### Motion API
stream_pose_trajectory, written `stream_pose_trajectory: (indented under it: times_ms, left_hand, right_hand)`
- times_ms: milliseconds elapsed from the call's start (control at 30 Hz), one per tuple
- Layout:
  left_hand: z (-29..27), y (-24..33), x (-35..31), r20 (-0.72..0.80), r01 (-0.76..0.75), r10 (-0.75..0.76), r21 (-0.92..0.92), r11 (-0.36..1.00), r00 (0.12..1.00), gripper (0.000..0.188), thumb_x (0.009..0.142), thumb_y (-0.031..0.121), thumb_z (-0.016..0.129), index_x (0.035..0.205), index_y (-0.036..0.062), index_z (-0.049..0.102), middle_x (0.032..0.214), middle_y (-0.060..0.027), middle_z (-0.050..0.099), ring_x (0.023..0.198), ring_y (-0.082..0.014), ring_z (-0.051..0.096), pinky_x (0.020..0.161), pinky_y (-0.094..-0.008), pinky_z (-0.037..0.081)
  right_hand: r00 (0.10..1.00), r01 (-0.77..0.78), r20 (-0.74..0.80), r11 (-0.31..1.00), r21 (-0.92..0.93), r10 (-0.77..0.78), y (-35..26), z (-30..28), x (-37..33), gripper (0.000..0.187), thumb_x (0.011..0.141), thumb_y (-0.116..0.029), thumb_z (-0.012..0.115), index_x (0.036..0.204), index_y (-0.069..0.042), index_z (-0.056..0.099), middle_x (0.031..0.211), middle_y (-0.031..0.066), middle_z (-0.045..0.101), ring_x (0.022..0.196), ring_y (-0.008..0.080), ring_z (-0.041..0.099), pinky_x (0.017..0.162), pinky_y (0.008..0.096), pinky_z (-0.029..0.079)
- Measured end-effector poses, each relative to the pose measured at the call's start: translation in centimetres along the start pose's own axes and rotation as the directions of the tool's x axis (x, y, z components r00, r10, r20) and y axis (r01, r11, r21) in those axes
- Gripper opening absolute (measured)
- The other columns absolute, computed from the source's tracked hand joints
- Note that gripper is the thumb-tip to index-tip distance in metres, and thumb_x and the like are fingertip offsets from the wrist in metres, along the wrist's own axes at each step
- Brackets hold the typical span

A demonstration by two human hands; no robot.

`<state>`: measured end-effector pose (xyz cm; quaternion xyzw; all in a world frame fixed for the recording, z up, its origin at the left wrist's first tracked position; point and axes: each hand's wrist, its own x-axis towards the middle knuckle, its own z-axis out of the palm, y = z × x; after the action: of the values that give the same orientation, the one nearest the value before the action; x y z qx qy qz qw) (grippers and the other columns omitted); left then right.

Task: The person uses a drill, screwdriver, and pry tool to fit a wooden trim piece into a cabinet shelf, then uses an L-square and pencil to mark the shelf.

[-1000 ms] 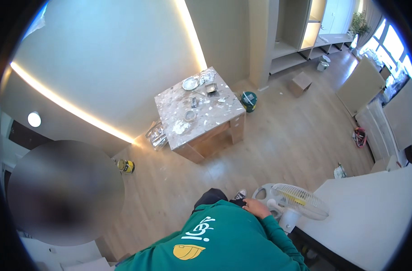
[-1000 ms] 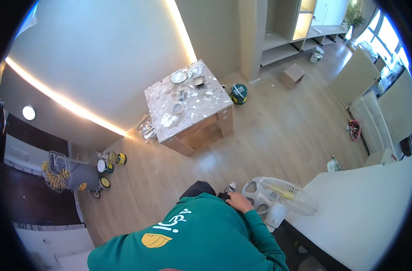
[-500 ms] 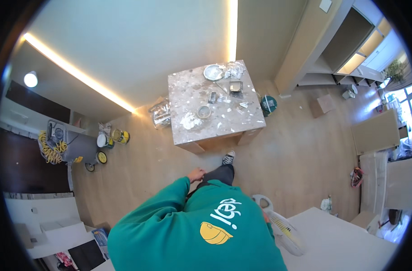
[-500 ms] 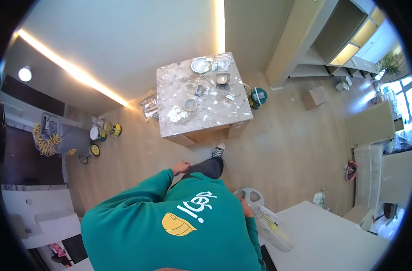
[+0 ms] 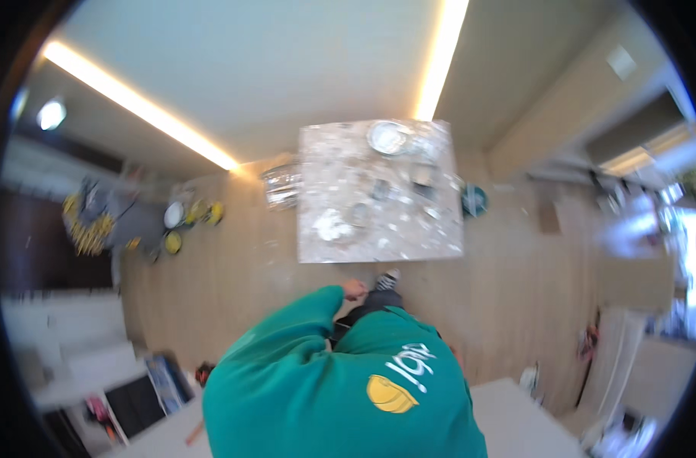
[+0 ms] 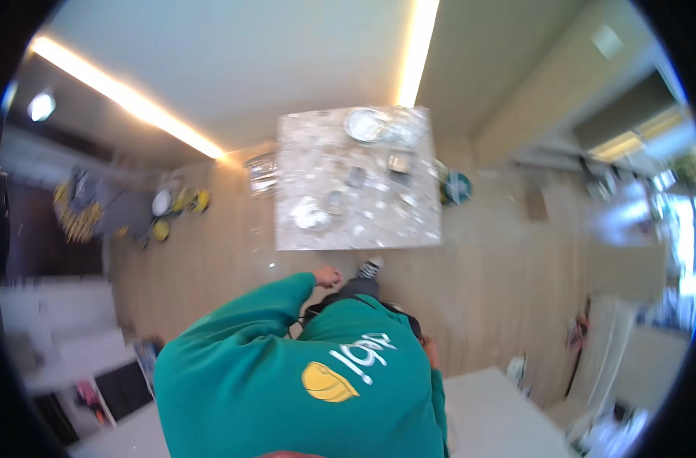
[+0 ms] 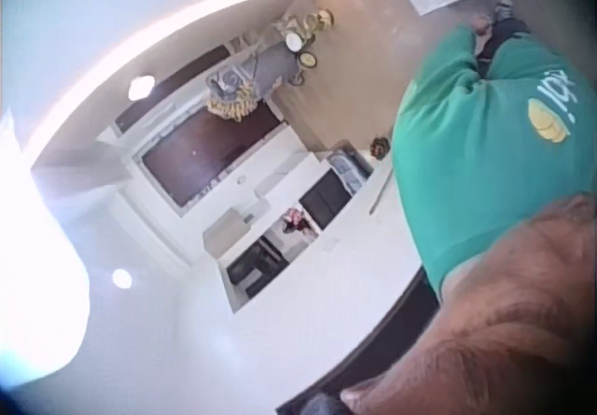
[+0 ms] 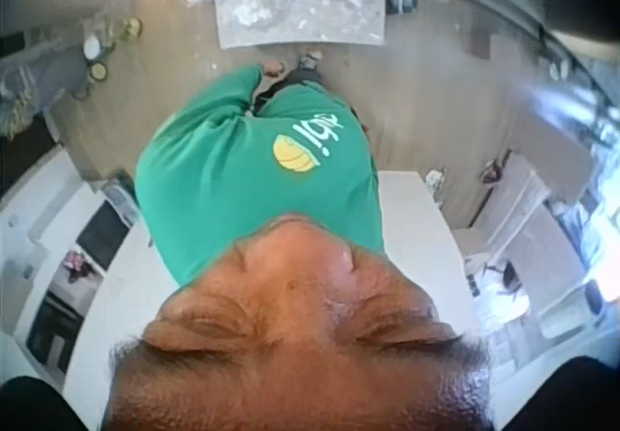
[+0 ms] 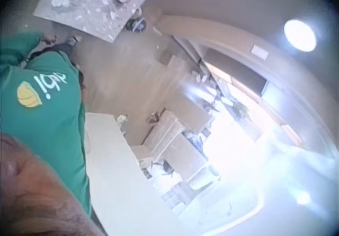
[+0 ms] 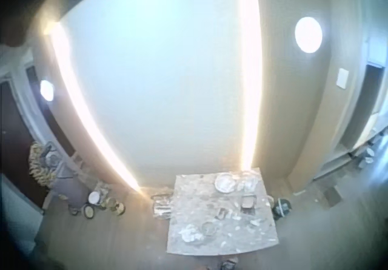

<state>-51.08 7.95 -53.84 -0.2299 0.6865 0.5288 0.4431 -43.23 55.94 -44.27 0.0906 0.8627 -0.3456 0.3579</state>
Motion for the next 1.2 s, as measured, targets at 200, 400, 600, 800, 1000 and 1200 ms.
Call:
stream_pose_trajectory:
  times_ms: [200, 400, 600, 800, 1000, 1200]
  left_hand:
    - [-0.3, 2.3, -0.2, 0.01, 0.112, -0.114, 0.105, 0.988, 0.993, 0.028, 0.093, 0.028, 0.06, 0.115, 0.0156, 0.073, 0.094, -0.0054, 0.071, 0.07, -0.0187, 0.067, 0.06, -0.0333, 0.056]
    - [3.5, 6.5, -2.2, -0.032, 0.009, -0.016, -0.216, 0.976, 0.999, 0.022, 0.095, 0.022, 0.054, 0.106, 0.0174, 0.073, 0.088, -0.0008, 0.068, 0.062, -0.012, 0.057, 0.05, -0.0291, 0.046]
    - [9.4, 5.5, -0.7, -0.08, 0.054, -0.073, -0.223, 0.973, 0.994, 0.029, 0.102, 0.03, 0.051, 0.085, 0.0125, 0.067, 0.07, -0.0022, 0.06, 0.056, -0.0141, 0.053, 0.051, -0.0313, 0.044]
    - [18.1, 10.2, 2.7, 0.111, -0.105, 0.05, 0.573, 0.813, 0.993, 0.032, 0.097, 0.027, 0.059, 0.11, 0.0019, 0.075, 0.102, -0.0174, 0.076, 0.092, -0.0297, 0.071, 0.083, -0.0439, 0.055]
    - [25.6, 27.3, 10.6, 0.209, -0.168, 0.048, 0.608, 0.776, 0.977, 0.034, 0.095, 0.028, 0.062, 0.113, 0.0016, 0.074, 0.11, -0.0203, 0.075, 0.1, -0.032, 0.071, 0.089, -0.0449, 0.054]
    - [36.8, 42.7, 17.2, 0.481, -0.457, -0.016, 0.843, 0.284, 0.877, 0.04, 0.094, 0.031, 0.063, 0.12, 0.0013, 0.072, 0.118, -0.0229, 0.074, 0.108, -0.0362, 0.071, 0.095, -0.046, 0.053]
  right_hand:
    - [0.996, 0.043, 0.076, 0.999, -0.024, -0.041, 2.9, -2.1, 4.8, 0.035, 0.099, -0.031, 0.06, 0.112, -0.002, 0.074, 0.107, 0.0219, 0.075, 0.102, 0.0356, 0.071, 0.089, 0.045, 0.054]
    - [0.934, 0.358, 0.04, 0.926, -0.116, -0.356, 8.2, -6.4, 9.4, 0.036, 0.099, -0.034, 0.057, 0.108, -0.005, 0.075, 0.103, 0.0215, 0.074, 0.1, 0.0391, 0.07, 0.088, 0.0468, 0.053]
    - [0.99, 0.137, -0.028, 0.988, 0.065, -0.135, 5.2, -13.7, 12.1, 0.038, 0.096, -0.039, 0.058, 0.113, -0.009, 0.075, 0.11, 0.0177, 0.075, 0.106, 0.0319, 0.071, 0.095, 0.0419, 0.053]
    - [0.967, 0.06, -0.246, 0.888, 0.456, 0.061, 13.4, -21.8, 8.6, 0.032, 0.087, -0.024, 0.068, 0.115, -0.011, 0.076, 0.1, 0.0123, 0.079, 0.095, 0.0275, 0.074, 0.089, 0.0404, 0.057]
    - [0.867, -0.106, -0.198, 0.558, 0.823, 0.458, 27.6, -25.8, 0.3, 0.044, 0.082, -0.013, 0.081, 0.122, 0.0, 0.069, 0.089, 0.0099, 0.076, 0.078, 0.0173, 0.073, 0.068, 0.0333, 0.058]
    - [0.777, -0.053, -0.008, 0.078, 0.996, 0.629, 36.8, -21.4, -1.4, 0.03, 0.089, -0.007, 0.072, 0.118, 0.001, 0.071, 0.088, 0.0102, 0.076, 0.072, 0.0172, 0.073, 0.064, 0.0339, 0.058]
